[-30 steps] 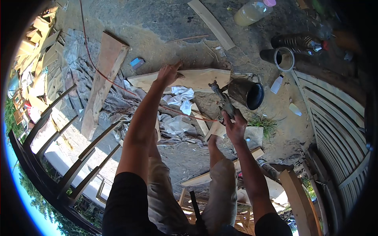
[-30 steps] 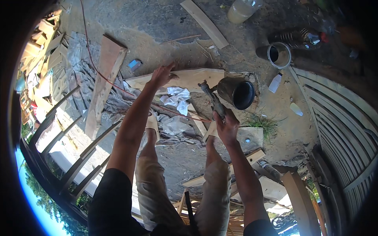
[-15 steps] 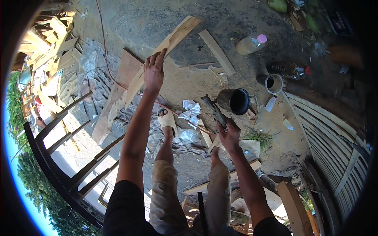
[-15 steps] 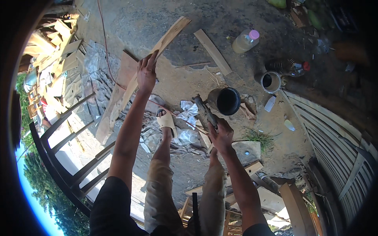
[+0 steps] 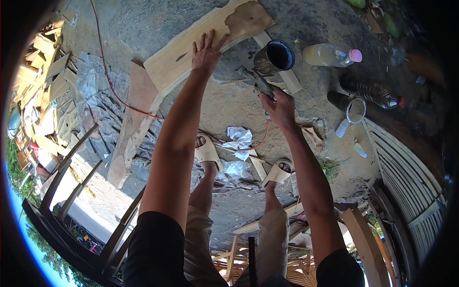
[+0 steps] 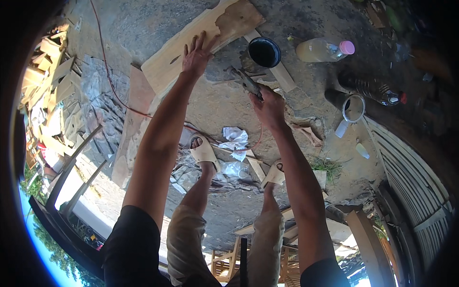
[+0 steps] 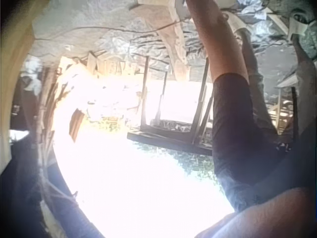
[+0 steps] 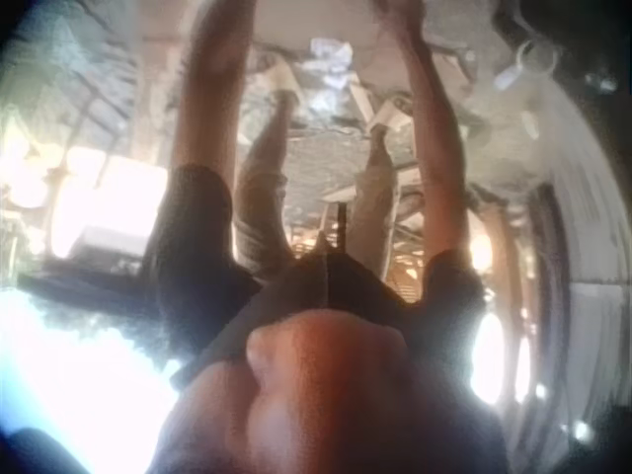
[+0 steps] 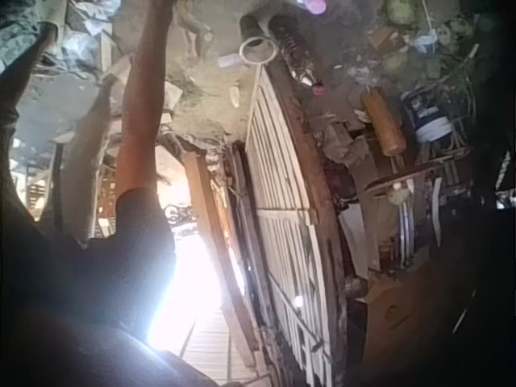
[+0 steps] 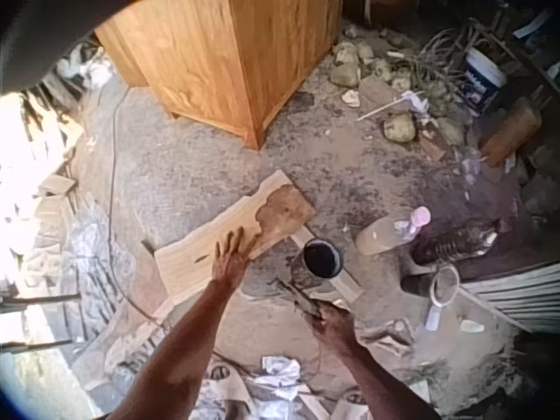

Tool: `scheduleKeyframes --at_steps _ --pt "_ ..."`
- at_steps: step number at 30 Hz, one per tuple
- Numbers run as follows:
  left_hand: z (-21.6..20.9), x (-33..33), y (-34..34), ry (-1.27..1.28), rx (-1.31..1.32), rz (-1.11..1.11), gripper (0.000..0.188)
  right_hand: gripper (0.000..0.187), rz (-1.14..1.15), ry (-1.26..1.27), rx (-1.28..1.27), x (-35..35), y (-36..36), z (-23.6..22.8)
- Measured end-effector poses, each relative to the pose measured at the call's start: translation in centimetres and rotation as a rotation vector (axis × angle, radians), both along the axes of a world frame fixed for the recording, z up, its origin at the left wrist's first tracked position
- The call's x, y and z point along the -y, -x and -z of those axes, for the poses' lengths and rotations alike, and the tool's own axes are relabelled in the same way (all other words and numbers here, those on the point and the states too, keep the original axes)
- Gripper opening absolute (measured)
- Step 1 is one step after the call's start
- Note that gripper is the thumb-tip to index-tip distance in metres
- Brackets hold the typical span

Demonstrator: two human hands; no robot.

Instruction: The person wipes a black frame with a cloth, then pours liquid from a container into a paint sprayer cup and attaches the cup to the sprayer.

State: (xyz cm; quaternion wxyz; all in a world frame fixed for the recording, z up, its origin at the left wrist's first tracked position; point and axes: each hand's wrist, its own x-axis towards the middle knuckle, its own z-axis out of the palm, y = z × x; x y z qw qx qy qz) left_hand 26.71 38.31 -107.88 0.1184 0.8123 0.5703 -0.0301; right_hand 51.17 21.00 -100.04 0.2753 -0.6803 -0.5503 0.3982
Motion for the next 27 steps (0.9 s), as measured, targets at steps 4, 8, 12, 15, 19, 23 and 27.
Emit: scheduleKeyframes --at_steps 4,8,12,15,19,23,27 --pt "-0.3 -2.7 1.3 0.011 0.086 -0.044 0.070 0.025 -0.072 -0.010 0.118 -4.0 -0.1 2.1" --pt "-0.9 -1.1 2.4 -0.008 0.326 -0.097 0.061 0.027 -0.090 0.053 0.142 -6.6 -0.1 3.3" --pt "-1.6 2.4 1.4 0.103 0.528 -0.097 0.056 0.029 -0.121 0.034 0.171 -8.0 -0.5 4.5" --pt "-1.5 4.3 0.0 0.182 0.562 -0.083 0.061 0.032 -0.156 0.060 0.175 -8.3 -0.3 4.8" --pt "-1.3 5.2 -2.1 0.236 0.502 -0.108 0.066 0.038 -0.183 0.013 0.257 -8.3 0.0 5.0" --pt "-1.4 5.6 -2.0 0.213 0.487 -0.147 0.067 0.042 -0.193 0.015 0.296 -8.5 0.9 4.4" --pt "-1.9 6.4 -1.5 0.200 0.516 -0.165 0.069 0.043 -0.074 0.038 0.238 -8.1 0.7 4.9"
